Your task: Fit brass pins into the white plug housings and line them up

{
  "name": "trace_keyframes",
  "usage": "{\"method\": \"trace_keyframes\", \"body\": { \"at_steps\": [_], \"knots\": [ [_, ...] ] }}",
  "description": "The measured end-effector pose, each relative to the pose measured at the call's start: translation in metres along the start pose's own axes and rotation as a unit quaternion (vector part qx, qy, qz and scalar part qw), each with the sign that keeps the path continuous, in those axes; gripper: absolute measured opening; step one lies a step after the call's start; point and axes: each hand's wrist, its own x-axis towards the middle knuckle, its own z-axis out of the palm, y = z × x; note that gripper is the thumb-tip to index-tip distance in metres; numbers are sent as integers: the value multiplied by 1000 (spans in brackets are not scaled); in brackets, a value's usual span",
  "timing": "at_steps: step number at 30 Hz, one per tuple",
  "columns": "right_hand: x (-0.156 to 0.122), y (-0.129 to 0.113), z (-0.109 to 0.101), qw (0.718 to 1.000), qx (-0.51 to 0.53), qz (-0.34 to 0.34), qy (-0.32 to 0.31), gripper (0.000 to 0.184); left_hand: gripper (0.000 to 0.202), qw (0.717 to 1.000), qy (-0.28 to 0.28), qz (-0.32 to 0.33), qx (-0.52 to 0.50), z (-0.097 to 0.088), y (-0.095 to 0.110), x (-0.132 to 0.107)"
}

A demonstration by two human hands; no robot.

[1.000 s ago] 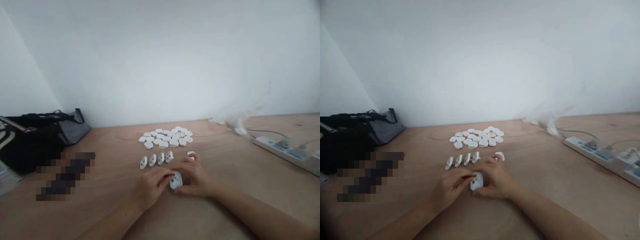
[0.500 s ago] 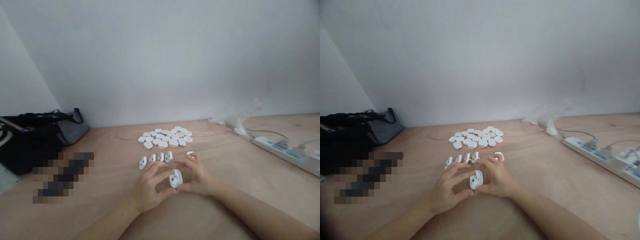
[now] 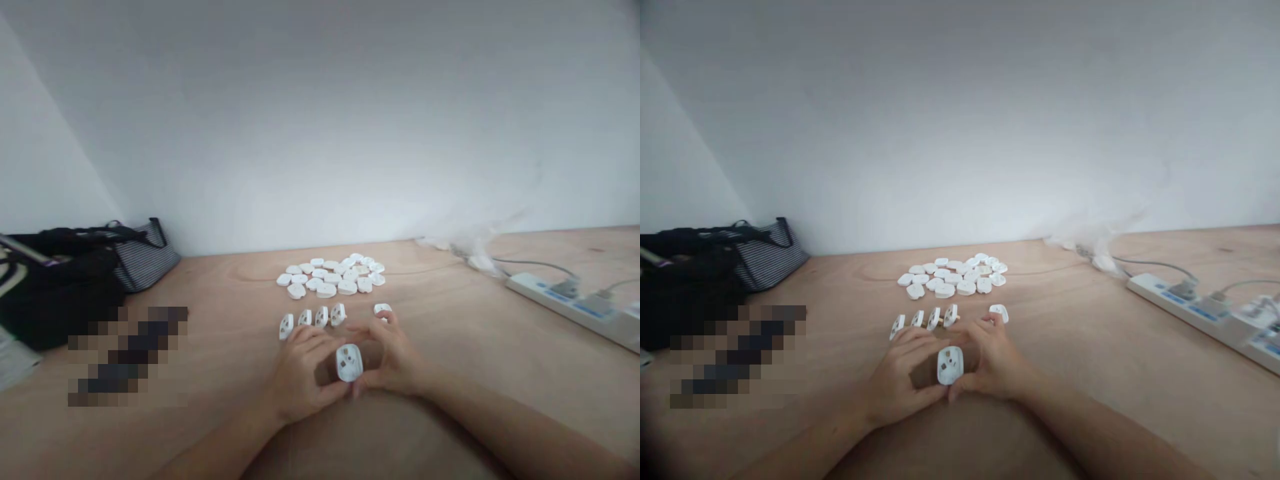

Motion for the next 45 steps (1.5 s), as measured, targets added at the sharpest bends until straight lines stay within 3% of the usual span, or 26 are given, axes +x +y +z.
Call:
{"method": "trace_keyframes", "body": {
  "at_steps": [4, 11, 18, 28, 37, 45],
  "knots": [
    [2, -1, -6, 1000, -23, 3, -8, 77, 42, 1000, 12, 4, 7, 1, -1, -1],
    [4, 11, -32, 986, -80, 29, -141, 45, 51, 999, 19, -22, 23, 7, -10, -4],
    [2, 16, -27, 981, -20, 15, -192, 18, 53, 999, 3, -30, 39, 11, -14, -6],
    [4, 4, -28, 980, -91, -12, -179, 10, 54, 999, -1, -21, 39, 10, -13, -7],
    [3, 7, -27, 979, -75, -7, -190, 8, 55, 999, -15, -33, 40, 10, -13, -6],
    [3, 10, -25, 993, -32, 5, -110, 9, 53, 998, -20, -37, 37, 10, -13, -7]
  ]
}}
